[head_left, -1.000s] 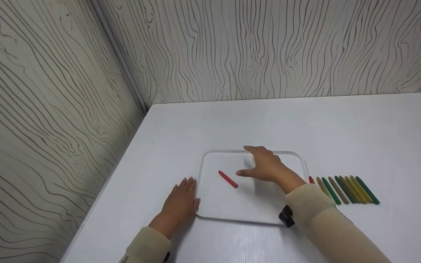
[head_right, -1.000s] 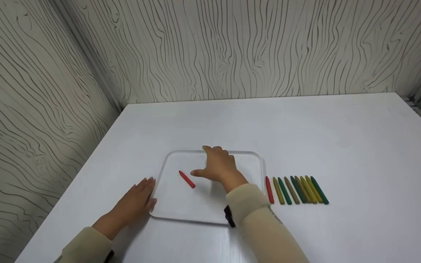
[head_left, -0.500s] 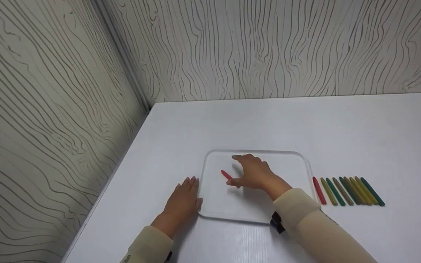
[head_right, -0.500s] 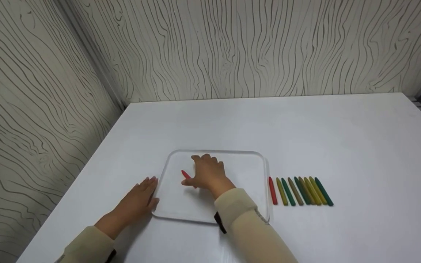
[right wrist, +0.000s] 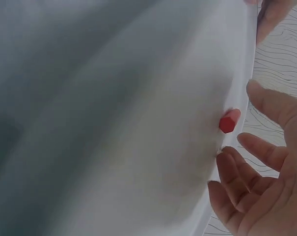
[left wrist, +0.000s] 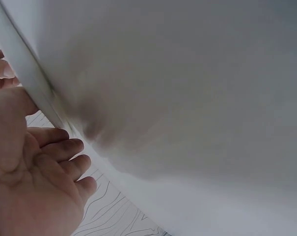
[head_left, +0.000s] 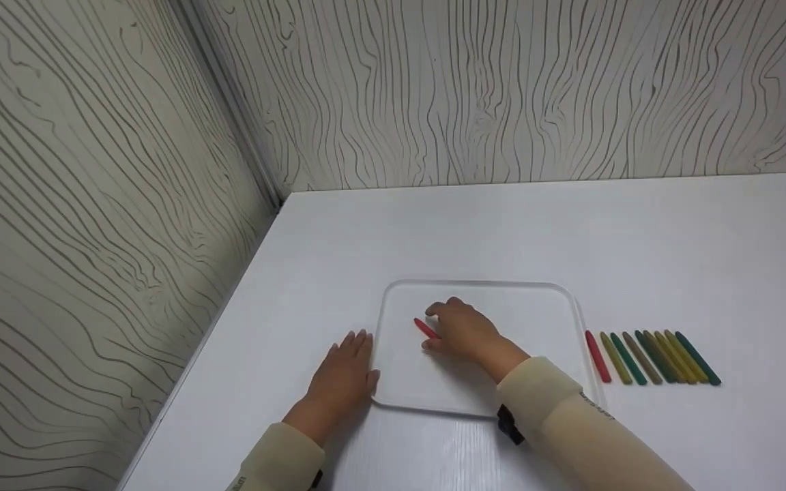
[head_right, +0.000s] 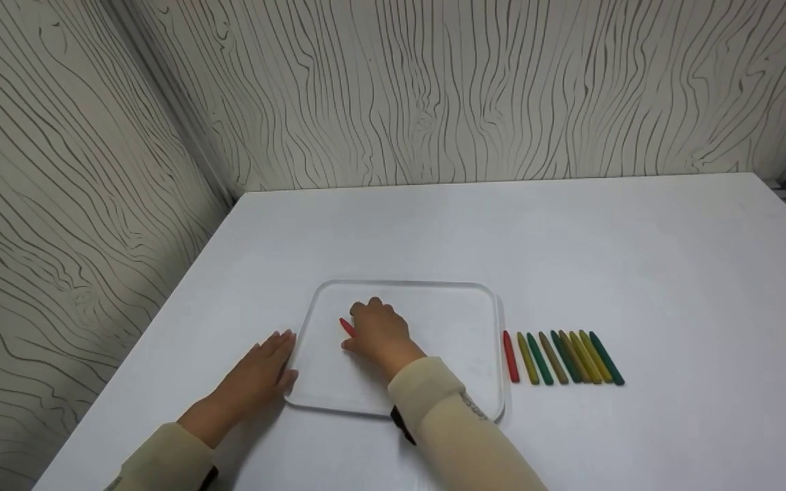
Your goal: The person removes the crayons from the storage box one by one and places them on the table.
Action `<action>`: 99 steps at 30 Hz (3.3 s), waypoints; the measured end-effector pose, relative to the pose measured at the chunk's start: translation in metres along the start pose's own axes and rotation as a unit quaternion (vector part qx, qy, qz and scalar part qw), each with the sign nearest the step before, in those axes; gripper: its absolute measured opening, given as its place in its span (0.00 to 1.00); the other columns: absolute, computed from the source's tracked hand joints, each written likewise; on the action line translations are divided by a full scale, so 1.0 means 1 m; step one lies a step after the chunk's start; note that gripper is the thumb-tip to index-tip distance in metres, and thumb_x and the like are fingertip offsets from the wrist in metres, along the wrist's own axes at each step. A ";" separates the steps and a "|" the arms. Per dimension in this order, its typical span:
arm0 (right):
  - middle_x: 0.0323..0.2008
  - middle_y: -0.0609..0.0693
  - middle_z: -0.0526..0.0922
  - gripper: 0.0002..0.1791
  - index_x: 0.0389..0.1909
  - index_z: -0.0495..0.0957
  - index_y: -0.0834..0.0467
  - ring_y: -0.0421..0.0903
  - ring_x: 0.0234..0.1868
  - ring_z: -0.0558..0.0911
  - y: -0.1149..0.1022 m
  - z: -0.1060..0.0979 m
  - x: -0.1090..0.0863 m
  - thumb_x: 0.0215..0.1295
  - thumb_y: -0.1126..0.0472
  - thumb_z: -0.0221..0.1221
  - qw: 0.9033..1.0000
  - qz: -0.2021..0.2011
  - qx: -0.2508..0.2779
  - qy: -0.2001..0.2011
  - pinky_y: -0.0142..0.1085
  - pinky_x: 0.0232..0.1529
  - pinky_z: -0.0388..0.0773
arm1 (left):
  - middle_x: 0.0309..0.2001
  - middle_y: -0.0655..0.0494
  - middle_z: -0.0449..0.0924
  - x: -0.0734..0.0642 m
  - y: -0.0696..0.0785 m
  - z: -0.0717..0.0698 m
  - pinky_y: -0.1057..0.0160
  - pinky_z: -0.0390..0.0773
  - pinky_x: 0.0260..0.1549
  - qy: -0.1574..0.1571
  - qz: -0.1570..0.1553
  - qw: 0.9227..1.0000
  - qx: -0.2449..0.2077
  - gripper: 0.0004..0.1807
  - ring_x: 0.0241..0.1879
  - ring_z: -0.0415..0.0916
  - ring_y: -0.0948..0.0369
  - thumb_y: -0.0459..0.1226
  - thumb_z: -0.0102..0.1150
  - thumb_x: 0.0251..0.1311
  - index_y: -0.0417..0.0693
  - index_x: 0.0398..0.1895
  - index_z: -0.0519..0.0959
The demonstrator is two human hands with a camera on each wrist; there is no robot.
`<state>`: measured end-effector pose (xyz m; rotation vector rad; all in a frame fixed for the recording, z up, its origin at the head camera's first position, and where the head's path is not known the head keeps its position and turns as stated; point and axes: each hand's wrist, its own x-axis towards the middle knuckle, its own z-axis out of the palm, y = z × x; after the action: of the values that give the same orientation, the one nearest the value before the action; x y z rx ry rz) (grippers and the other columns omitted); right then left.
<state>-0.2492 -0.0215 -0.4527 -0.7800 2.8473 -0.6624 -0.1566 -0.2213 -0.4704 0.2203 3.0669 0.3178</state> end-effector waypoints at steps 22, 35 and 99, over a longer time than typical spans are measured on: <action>0.29 0.48 0.81 0.16 0.45 0.81 0.59 0.46 0.32 0.77 0.005 -0.009 -0.004 0.52 0.68 0.64 0.997 0.015 0.074 0.032 0.42 0.37 0.77 | 0.66 0.39 0.63 0.001 0.005 -0.004 0.46 0.57 0.65 0.010 0.024 1.000 0.005 0.29 0.68 0.56 0.44 0.38 0.53 0.67 0.29 0.66 0.63; 0.30 0.46 0.80 0.18 0.49 0.80 0.59 0.44 0.32 0.74 0.011 -0.030 -0.013 0.55 0.67 0.64 0.990 0.017 0.126 0.061 0.38 0.35 0.74 | 0.67 0.38 0.62 -0.003 -0.001 -0.001 0.45 0.55 0.66 0.011 0.016 1.000 -0.014 0.30 0.68 0.55 0.43 0.39 0.52 0.67 0.29 0.66 0.62; 0.40 0.64 0.78 0.25 0.58 0.69 0.71 0.50 0.31 0.74 0.230 -0.116 -0.182 0.63 0.63 0.58 0.971 0.206 0.081 0.086 0.37 0.25 0.73 | 0.66 0.34 0.61 -0.006 -0.003 -0.003 0.43 0.54 0.65 0.013 0.037 0.999 -0.037 0.29 0.67 0.54 0.40 0.37 0.52 0.67 0.26 0.65 0.62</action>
<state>-0.2238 0.2930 -0.4509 -0.1017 2.9169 -0.9142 -0.1516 -0.2259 -0.4680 0.3281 3.0710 0.4407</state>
